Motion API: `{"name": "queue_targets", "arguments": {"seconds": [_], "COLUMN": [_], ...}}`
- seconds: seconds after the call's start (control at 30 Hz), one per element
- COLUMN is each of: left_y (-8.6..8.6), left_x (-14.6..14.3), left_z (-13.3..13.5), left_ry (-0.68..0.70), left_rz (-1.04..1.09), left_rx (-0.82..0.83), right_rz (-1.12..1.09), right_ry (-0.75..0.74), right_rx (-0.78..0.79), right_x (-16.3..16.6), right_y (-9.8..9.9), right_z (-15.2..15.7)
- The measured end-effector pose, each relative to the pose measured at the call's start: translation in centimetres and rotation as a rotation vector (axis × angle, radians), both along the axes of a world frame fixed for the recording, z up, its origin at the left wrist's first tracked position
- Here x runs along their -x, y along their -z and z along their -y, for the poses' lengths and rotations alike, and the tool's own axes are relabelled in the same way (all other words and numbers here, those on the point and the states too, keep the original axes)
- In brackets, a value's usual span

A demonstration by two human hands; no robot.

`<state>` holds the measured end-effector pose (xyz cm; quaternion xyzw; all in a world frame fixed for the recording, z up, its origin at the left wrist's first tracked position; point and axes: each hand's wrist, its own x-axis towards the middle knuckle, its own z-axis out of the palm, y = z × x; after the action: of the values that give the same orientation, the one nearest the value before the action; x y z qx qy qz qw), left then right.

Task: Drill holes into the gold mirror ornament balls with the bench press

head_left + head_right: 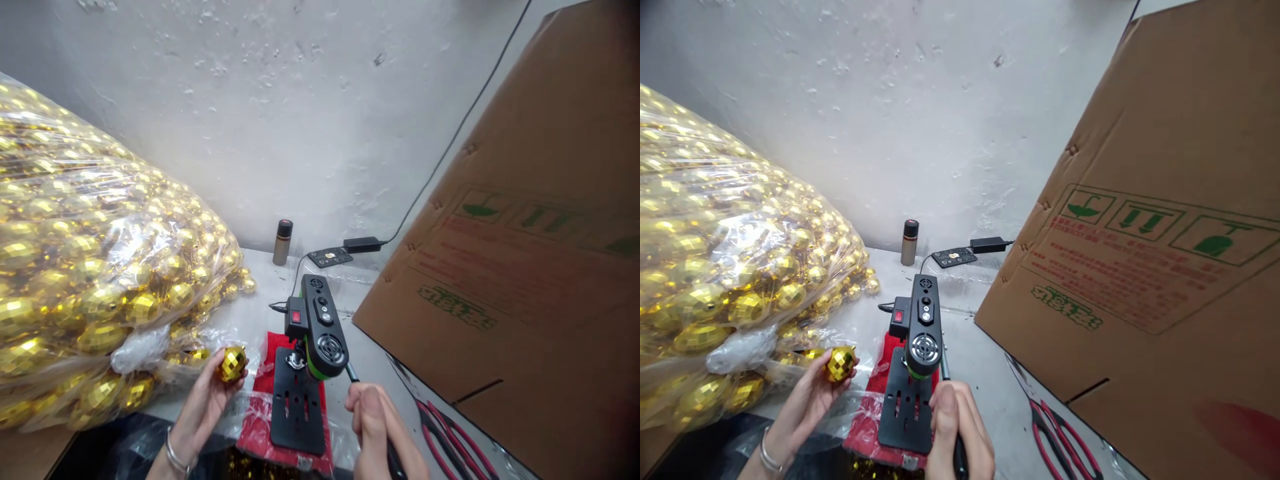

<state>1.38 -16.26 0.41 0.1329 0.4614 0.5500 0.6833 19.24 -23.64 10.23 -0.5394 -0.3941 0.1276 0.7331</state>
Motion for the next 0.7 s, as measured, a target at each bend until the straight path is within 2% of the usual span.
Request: {"name": "queue_targets", "arguments": {"seconds": [0.1,0.2,0.3,0.4,0.57,0.7], "left_y": [0.9,2.5,4.1,5.3,6.2,6.2], "left_x": [-1.0,-2.4,-3.9,-5.2,-6.9,-7.8], "left_z": [1.8,3.0,3.3,2.8,1.6,1.5], "left_ry": [0.027,0.093,0.196,0.295,0.406,0.419], "left_rz": [0.103,0.047,-0.092,-0.33,-0.718,-0.972], "left_rx": [0.125,0.106,-0.036,-0.185,-0.417,-0.544], "right_rz": [0.044,0.114,0.252,0.332,0.164,0.113], "right_ry": [-0.035,-0.049,-0.111,-0.144,-0.093,-0.092], "right_rx": [0.008,-0.025,-0.091,-0.13,-0.081,-0.068], "right_x": [-0.4,-1.3,-2.5,-3.0,-1.8,-1.0], "right_y": [-0.3,0.3,1.3,1.8,1.5,1.2], "right_z": [-0.2,-0.3,-0.5,-0.6,-0.2,0.1]}}
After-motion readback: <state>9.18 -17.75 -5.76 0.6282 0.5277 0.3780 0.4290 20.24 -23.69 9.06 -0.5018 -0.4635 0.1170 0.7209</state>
